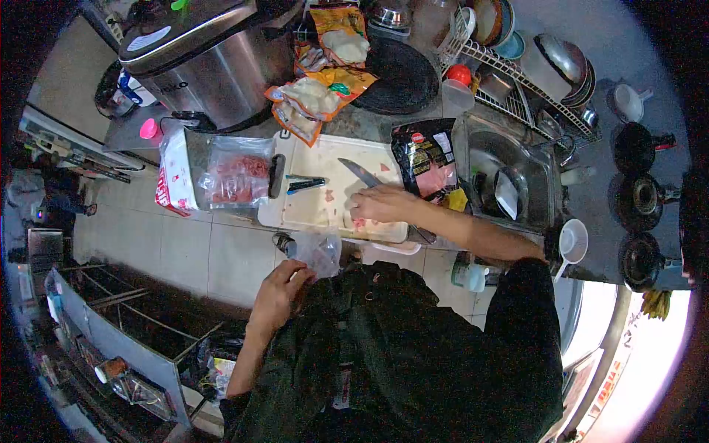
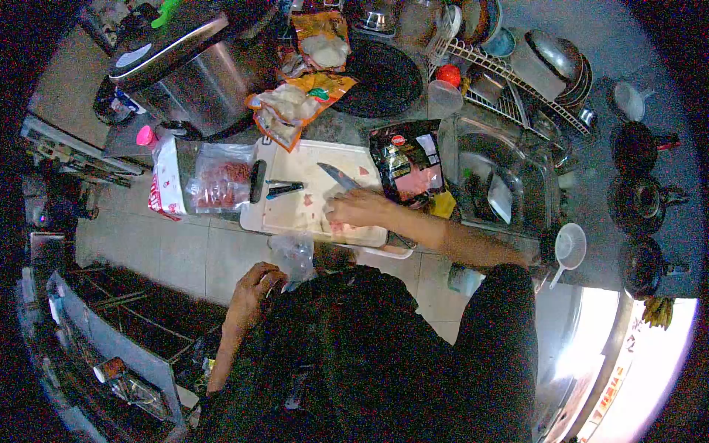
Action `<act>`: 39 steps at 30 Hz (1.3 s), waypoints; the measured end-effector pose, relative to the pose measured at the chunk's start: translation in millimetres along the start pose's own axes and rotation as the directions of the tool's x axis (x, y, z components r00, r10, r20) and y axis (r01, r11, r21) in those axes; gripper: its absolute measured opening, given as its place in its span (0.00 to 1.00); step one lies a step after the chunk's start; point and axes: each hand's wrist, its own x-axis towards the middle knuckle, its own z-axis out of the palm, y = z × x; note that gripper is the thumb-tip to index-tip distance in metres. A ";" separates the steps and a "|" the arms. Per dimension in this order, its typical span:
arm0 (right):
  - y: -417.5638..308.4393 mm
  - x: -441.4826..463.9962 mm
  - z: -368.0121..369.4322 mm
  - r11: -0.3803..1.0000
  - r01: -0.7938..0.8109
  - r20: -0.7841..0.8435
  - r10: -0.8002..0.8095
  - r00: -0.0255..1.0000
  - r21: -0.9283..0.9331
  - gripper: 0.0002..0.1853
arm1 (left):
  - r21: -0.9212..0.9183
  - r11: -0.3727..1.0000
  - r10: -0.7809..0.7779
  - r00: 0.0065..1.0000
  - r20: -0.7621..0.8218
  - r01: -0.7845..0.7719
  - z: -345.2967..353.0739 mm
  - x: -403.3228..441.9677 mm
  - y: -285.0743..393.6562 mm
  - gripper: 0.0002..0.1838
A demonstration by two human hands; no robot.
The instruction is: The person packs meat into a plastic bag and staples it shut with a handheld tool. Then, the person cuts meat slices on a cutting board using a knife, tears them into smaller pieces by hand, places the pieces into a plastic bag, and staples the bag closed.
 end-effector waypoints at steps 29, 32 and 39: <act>-46.3 2.6 -149.8 0.740 0.164 -0.410 0.162 0.898 0.652 0.12 | 0.005 0.999 0.038 0.988 -0.149 -0.037 -3.3 31.4 4.3 0.12; -66.2 21.5 -143.8 0.767 0.172 -0.418 0.135 0.899 0.618 0.09 | 0.009 0.999 0.042 0.988 -0.146 -0.041 -7.6 32.7 9.0 0.12; -72.7 61.3 -86.7 0.663 0.113 -0.184 0.038 0.982 0.740 0.08 | 0.033 0.999 0.019 0.991 -0.132 -0.015 -6.5 24.9 5.8 0.13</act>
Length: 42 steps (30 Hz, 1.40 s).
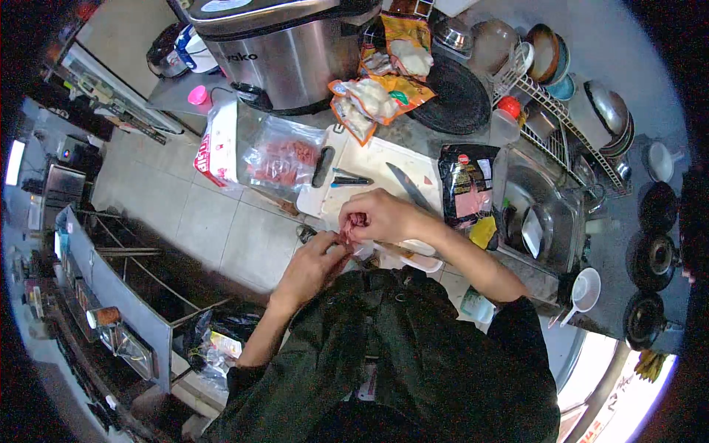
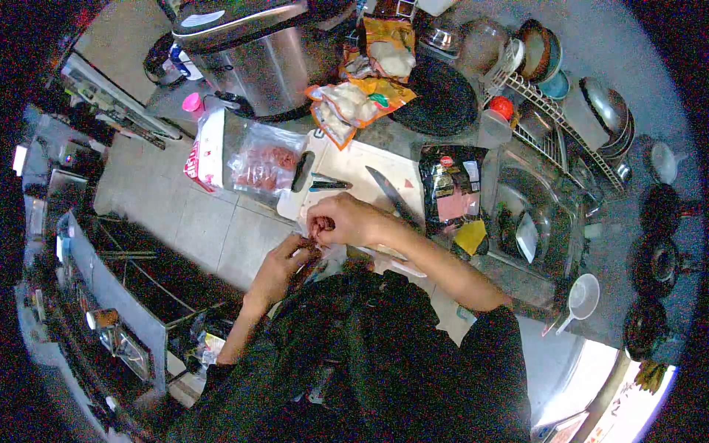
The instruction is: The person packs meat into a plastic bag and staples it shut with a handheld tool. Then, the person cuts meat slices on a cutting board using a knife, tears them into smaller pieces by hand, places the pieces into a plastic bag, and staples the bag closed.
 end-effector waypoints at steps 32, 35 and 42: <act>6.2 -32.7 -17.2 0.986 -0.087 -0.084 0.100 0.991 0.145 0.14 | -0.045 0.997 -0.061 0.998 -0.025 0.059 3.2 -17.3 -3.9 0.19; 26.5 -59.5 -25.2 0.941 -0.318 -0.208 0.290 0.934 -0.115 0.21 | -0.111 0.987 -0.122 0.992 -0.045 0.116 0.2 -20.5 -1.0 0.17; 62.0 -89.8 51.2 0.651 -0.649 -0.519 0.425 0.742 -0.394 0.39 | -0.083 0.992 -0.099 0.994 -0.054 0.094 2.8 -16.9 0.5 0.15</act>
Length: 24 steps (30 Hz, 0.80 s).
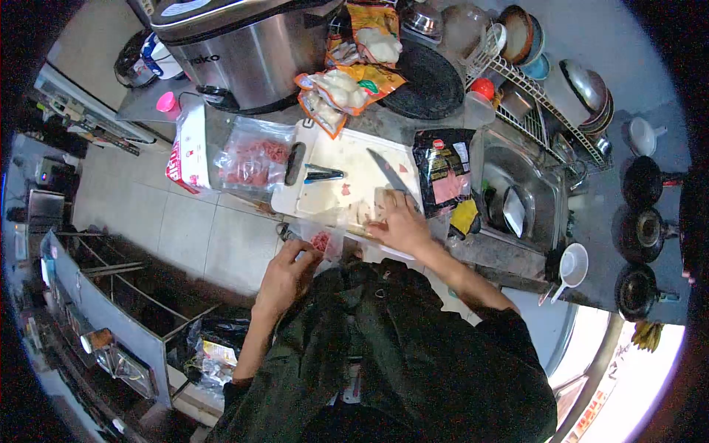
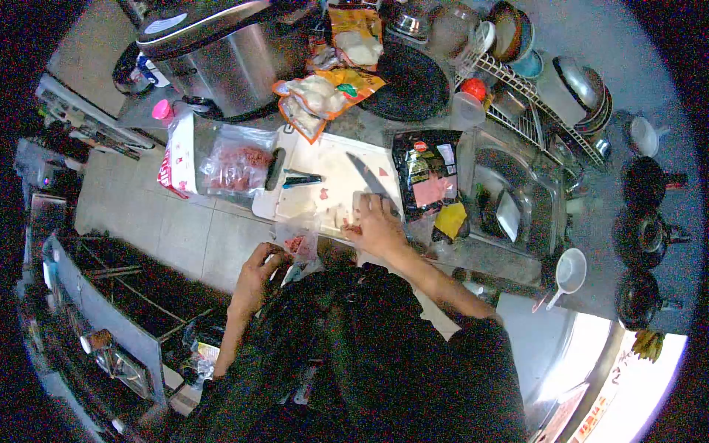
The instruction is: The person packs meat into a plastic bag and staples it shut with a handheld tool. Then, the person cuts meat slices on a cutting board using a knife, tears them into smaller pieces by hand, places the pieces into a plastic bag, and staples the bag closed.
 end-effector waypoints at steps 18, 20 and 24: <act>52.4 16.7 19.6 0.911 0.093 -0.137 -0.041 0.990 0.401 0.03 | 0.006 1.000 0.022 0.998 0.051 -0.022 9.9 3.1 -6.3 0.19; 52.6 24.7 5.2 0.752 0.078 -0.140 0.020 0.990 0.655 0.02 | -0.100 0.994 -0.028 0.998 0.064 0.035 11.4 1.6 -7.9 0.20; 10.3 31.4 -55.5 0.609 0.067 -0.077 -0.011 0.997 0.790 0.06 | 0.006 1.000 -0.008 0.997 0.076 0.008 5.4 2.7 1.4 0.20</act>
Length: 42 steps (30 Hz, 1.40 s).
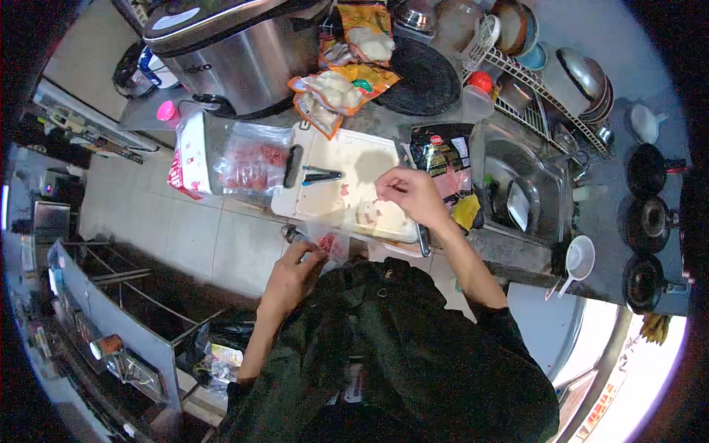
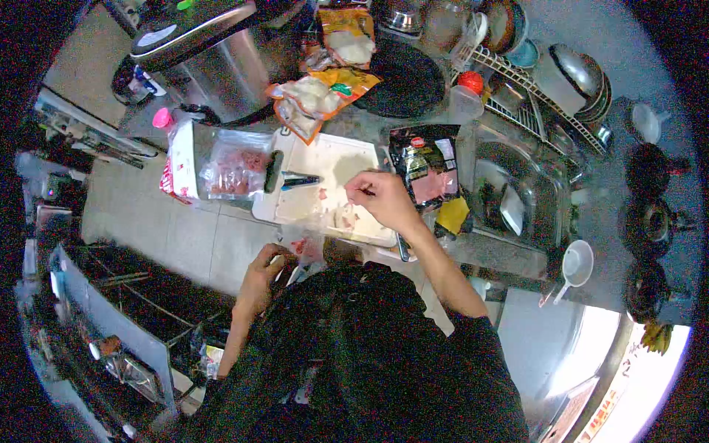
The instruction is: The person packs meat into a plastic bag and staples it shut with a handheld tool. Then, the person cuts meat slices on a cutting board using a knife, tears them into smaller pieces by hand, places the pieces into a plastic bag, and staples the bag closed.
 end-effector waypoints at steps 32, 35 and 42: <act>-116.8 18.3 23.7 0.552 0.597 0.558 -0.263 0.787 -0.582 0.14 | 0.353 0.893 0.363 0.910 -0.201 -0.278 -76.7 55.5 47.3 0.14; -139.7 33.1 14.2 0.518 0.615 0.650 -0.141 0.747 -0.595 0.15 | 0.482 0.812 0.446 0.883 -0.146 -0.330 -106.0 73.1 83.3 0.13; -202.8 67.8 -14.6 0.269 0.753 0.645 -0.393 0.655 -0.601 0.13 | 0.649 0.714 0.461 0.874 -0.154 -0.262 -156.5 105.4 101.8 0.08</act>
